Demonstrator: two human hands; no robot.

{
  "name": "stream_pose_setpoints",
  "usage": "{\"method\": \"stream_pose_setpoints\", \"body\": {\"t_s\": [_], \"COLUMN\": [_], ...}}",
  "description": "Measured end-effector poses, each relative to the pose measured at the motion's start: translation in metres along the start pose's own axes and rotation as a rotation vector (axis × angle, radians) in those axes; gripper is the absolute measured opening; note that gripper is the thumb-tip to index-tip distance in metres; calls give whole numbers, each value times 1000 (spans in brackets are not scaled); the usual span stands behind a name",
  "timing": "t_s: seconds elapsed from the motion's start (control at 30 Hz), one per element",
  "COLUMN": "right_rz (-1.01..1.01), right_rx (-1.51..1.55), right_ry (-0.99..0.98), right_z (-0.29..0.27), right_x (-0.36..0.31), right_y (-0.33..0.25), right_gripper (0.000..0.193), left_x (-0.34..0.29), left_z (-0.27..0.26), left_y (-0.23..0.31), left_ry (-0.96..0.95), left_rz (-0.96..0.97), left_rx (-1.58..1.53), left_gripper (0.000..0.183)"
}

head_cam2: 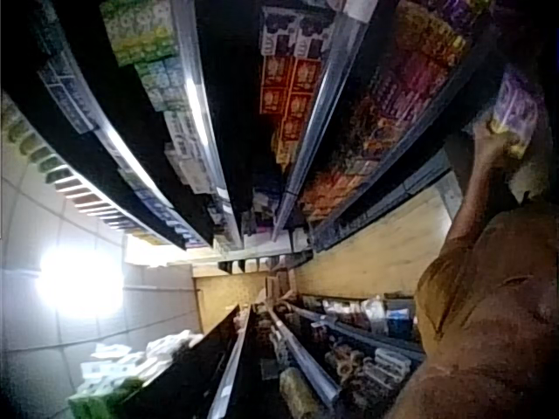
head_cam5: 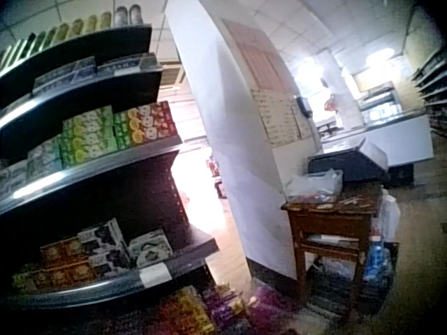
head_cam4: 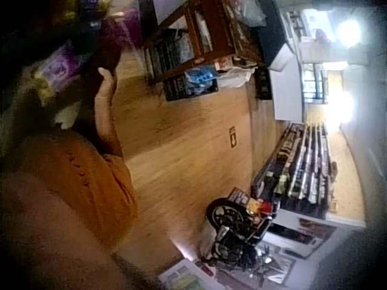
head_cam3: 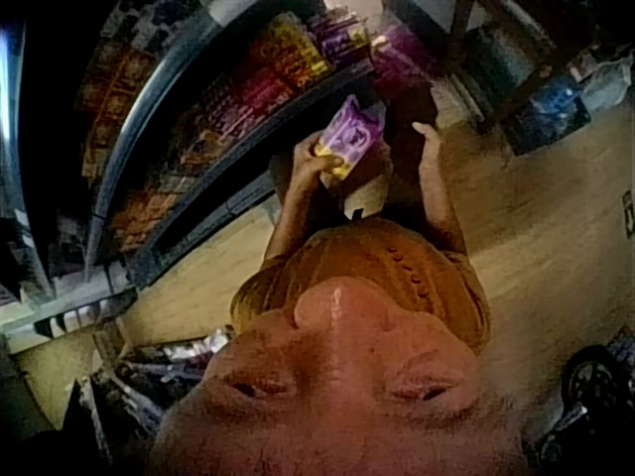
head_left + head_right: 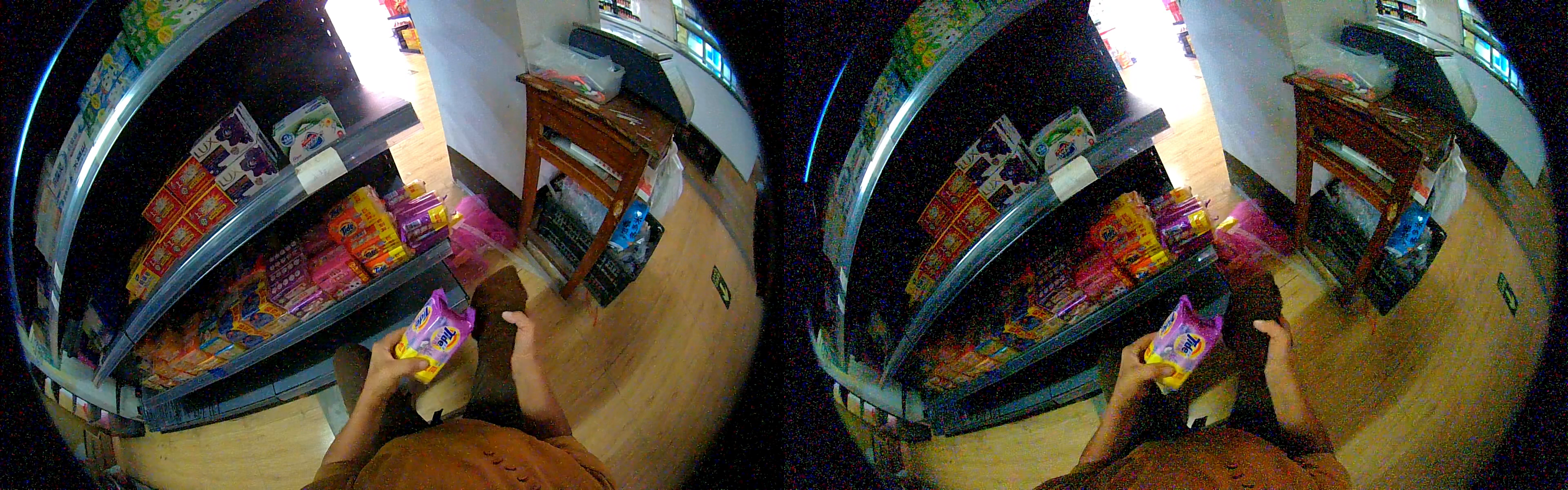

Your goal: The person wipes the top of stacked red boxes with a brown cloth, then moves to a freezer to wipe the glass lid. They proceed to a shelving unit, picking up and wiping various packaged items including detergent boxes and bars before placing them back on the shelf.

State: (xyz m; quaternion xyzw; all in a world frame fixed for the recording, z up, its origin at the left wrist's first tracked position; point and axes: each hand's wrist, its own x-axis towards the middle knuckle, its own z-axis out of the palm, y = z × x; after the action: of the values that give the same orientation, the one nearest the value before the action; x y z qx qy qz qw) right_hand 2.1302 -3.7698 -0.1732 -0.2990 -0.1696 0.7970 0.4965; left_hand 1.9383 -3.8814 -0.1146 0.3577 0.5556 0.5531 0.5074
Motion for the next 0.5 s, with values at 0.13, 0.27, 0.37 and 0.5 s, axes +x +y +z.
{"method": "stream_pose_setpoints", "body": {"t_s": [0.13, 0.27, 0.37, 0.5], "right_rz": [44, 197, 131, 149], "right_rx": [-130, 52, -38, -84], "right_ry": [88, 31, -30, -86], "right_z": [-19, -48, -37, -30], "right_x": [17, 38, 27, 18], "right_y": [41, 91, 86, 89], "right_gripper": [26, 21, 21, 20], "left_x": [-1, 3, 5, 4], "left_z": [14, 18, 14, 14], "left_y": [1, -3, -9, -7], "left_ry": [-42, -54, -16, 37], "left_rz": [34, 89, 92, 72], "left_rx": [-46, 102, 59, 16], "left_gripper": [64, 63, 62, 64]}}
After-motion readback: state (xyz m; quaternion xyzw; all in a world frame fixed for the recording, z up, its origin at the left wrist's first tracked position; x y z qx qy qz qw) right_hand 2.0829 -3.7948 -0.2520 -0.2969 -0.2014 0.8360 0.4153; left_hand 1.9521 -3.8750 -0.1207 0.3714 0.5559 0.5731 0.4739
